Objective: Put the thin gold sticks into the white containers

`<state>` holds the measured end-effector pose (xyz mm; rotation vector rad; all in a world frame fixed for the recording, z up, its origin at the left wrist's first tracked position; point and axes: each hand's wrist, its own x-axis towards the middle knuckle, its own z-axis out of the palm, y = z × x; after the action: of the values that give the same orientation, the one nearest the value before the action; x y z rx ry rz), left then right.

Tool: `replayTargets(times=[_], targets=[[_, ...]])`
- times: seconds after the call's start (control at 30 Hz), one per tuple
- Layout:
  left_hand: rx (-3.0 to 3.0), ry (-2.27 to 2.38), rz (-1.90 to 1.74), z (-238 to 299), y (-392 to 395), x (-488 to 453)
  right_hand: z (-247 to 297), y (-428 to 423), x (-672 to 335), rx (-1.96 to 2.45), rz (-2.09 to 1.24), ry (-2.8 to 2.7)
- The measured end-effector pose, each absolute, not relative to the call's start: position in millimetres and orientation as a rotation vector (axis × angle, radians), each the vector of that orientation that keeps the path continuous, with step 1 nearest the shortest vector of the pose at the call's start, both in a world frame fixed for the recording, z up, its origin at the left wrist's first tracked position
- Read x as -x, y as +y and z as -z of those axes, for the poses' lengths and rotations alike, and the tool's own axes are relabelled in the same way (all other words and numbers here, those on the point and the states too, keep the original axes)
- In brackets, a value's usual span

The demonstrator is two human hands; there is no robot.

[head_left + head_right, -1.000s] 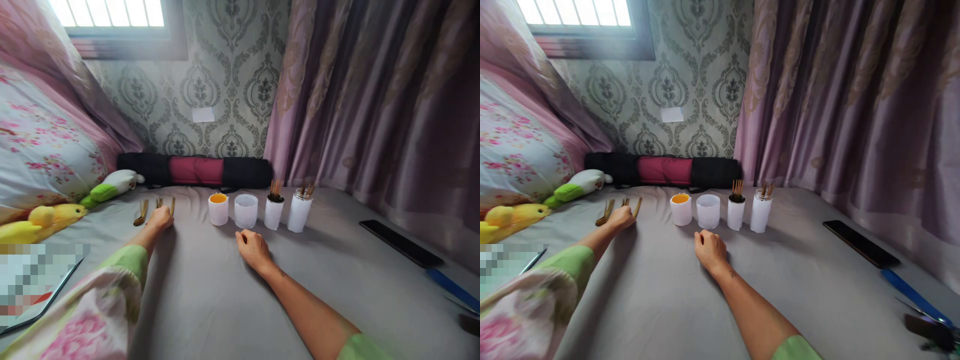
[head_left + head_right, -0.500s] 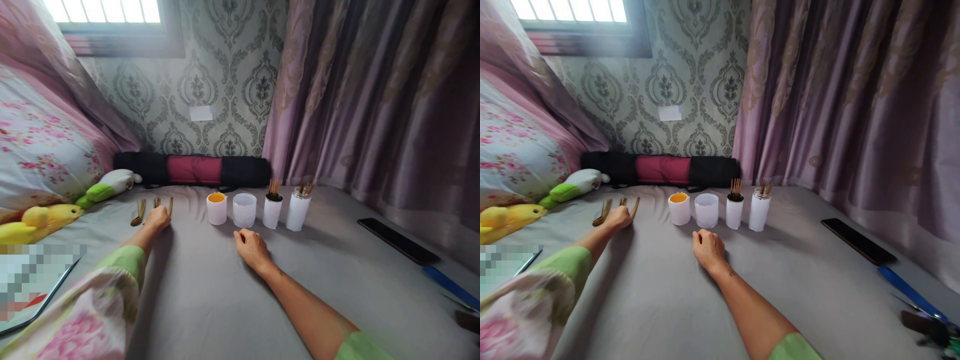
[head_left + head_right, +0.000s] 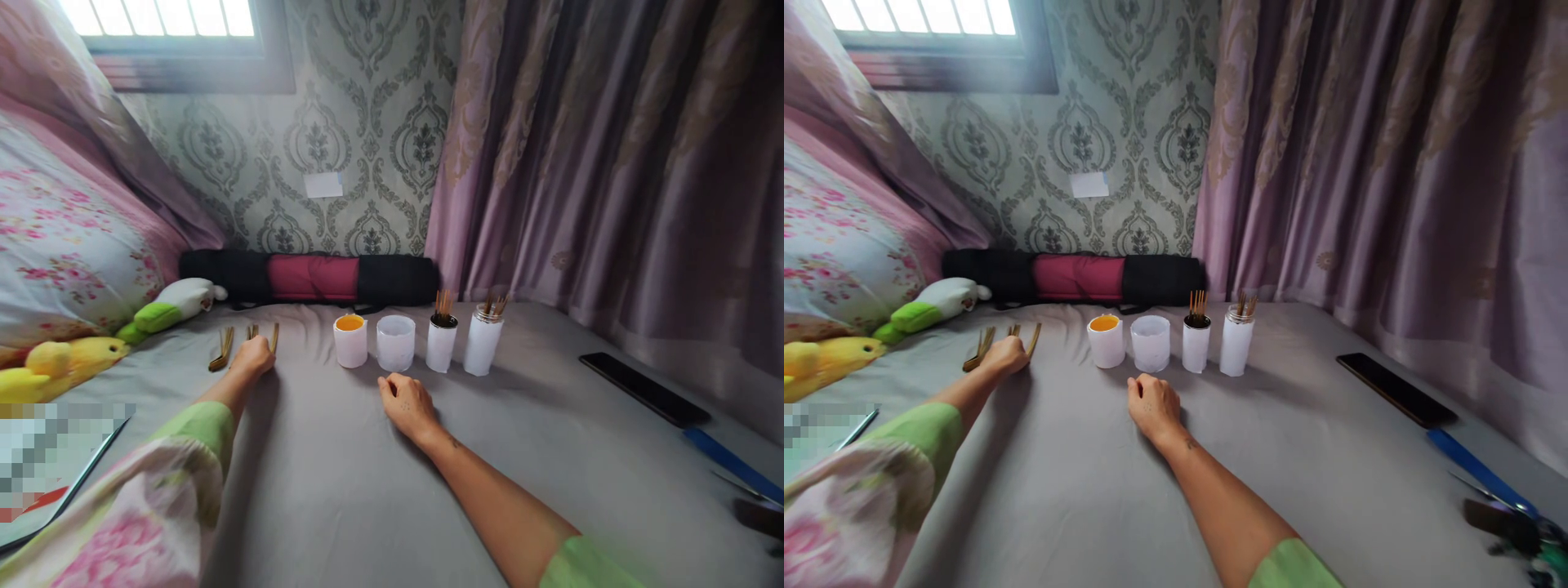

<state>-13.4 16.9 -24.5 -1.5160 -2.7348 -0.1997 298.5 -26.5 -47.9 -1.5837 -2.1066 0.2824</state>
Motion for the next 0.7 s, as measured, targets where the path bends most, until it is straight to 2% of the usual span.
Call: replayTargets(times=[0.7], targets=[[1.460, -2.797, 0.155, 18.2, 13.2, 5.6, 48.4, -26.4, -299.9, 1.598, -0.291, -2.104]])
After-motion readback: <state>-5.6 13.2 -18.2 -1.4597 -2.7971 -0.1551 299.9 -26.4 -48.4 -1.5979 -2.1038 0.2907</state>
